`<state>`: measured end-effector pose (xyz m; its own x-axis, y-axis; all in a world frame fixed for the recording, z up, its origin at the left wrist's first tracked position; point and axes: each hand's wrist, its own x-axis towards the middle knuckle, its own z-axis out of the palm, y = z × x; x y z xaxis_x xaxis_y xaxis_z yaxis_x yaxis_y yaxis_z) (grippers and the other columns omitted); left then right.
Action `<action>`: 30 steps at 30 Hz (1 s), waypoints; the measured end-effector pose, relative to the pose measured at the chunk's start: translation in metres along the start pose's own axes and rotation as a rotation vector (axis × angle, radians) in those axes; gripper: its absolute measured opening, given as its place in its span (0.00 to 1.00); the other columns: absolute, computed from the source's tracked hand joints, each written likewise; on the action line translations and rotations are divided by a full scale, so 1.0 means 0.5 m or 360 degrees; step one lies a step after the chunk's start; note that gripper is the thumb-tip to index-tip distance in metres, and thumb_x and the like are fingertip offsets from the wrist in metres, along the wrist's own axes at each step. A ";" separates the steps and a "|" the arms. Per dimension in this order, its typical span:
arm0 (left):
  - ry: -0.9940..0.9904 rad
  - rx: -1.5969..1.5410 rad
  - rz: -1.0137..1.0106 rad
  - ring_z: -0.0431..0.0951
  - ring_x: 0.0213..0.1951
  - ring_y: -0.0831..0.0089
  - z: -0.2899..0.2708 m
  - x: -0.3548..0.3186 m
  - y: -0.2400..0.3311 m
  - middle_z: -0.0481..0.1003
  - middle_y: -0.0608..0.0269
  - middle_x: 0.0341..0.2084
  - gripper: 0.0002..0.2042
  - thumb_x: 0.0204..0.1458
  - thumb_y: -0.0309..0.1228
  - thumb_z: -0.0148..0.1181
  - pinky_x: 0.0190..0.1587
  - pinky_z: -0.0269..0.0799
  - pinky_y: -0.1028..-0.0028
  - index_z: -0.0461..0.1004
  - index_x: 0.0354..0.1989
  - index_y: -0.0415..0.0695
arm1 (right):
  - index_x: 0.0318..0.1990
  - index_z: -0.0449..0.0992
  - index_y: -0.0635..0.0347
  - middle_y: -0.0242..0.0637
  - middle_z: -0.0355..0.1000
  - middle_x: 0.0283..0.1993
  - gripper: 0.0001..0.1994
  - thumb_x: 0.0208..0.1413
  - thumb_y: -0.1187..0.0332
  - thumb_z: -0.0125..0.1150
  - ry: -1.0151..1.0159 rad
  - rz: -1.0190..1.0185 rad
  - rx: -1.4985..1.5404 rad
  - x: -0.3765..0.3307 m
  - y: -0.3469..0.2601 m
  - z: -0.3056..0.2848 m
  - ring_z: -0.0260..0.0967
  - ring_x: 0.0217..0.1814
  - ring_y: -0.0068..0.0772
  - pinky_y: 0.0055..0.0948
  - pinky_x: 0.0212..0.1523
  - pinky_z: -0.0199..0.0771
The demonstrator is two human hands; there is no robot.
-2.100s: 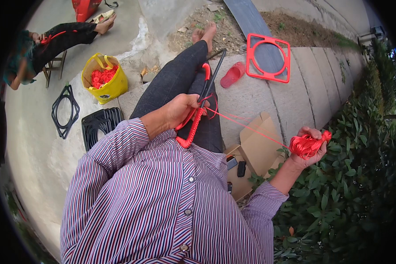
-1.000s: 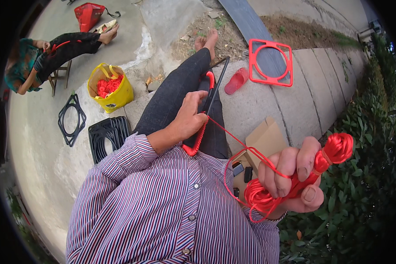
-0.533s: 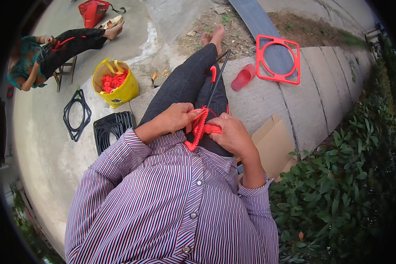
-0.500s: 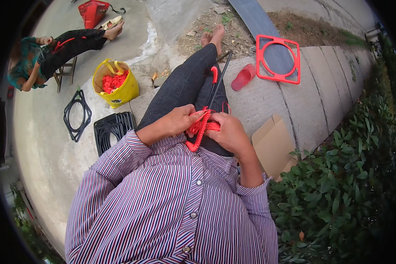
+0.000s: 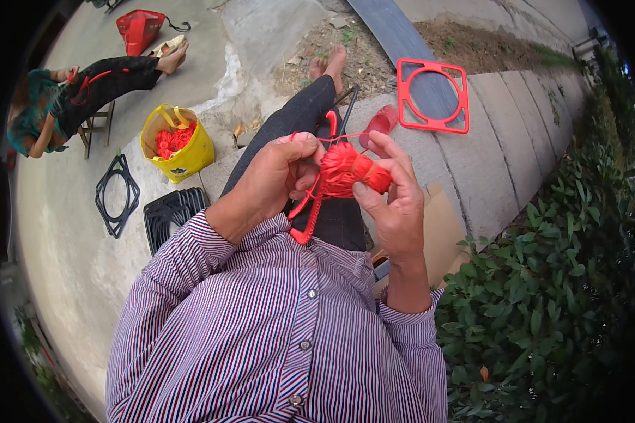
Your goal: Winding a red cord or rope onto a plastic frame while sitting outdoors.
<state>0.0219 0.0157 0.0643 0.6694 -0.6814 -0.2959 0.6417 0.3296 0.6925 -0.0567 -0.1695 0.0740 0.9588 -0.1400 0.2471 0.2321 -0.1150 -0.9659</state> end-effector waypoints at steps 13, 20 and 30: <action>0.0263 0.0543 0.0000 0.65 0.27 0.87 -0.053 0.045 -0.058 0.71 0.75 0.25 0.03 0.53 0.29 0.58 0.29 0.56 0.83 0.72 0.29 0.47 | 0.50 0.70 0.65 0.29 0.59 0.20 0.15 0.65 0.64 0.45 0.0472 0.0397 0.1201 -0.030 0.104 -0.173 0.53 0.16 0.20 0.25 0.23 0.60; 0.0300 0.0580 0.0087 0.66 0.28 0.84 -0.067 0.046 -0.063 0.70 0.72 0.26 0.03 0.53 0.28 0.57 0.32 0.60 0.82 0.71 0.31 0.44 | 0.37 0.69 0.61 0.29 0.63 0.19 0.06 0.58 0.69 0.57 0.0055 0.0973 0.0506 -0.022 0.149 -0.008 0.58 0.15 0.20 0.23 0.19 0.61; 0.0506 0.0151 -0.0318 0.67 0.30 0.78 -0.081 0.091 -0.133 0.68 0.69 0.27 0.06 0.47 0.32 0.50 0.34 0.60 0.75 0.69 0.33 0.47 | 0.35 0.65 0.61 0.29 0.57 0.16 0.02 0.59 0.74 0.50 0.0404 0.0196 0.0707 -0.066 -0.005 -0.192 0.51 0.14 0.19 0.23 0.18 0.55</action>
<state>0.0248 -0.0111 -0.0218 0.6270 -0.4845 -0.6100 0.7437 0.1391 0.6539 -0.1048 -0.2590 0.0754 0.9263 -0.3665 0.0876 0.2202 0.3378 -0.9151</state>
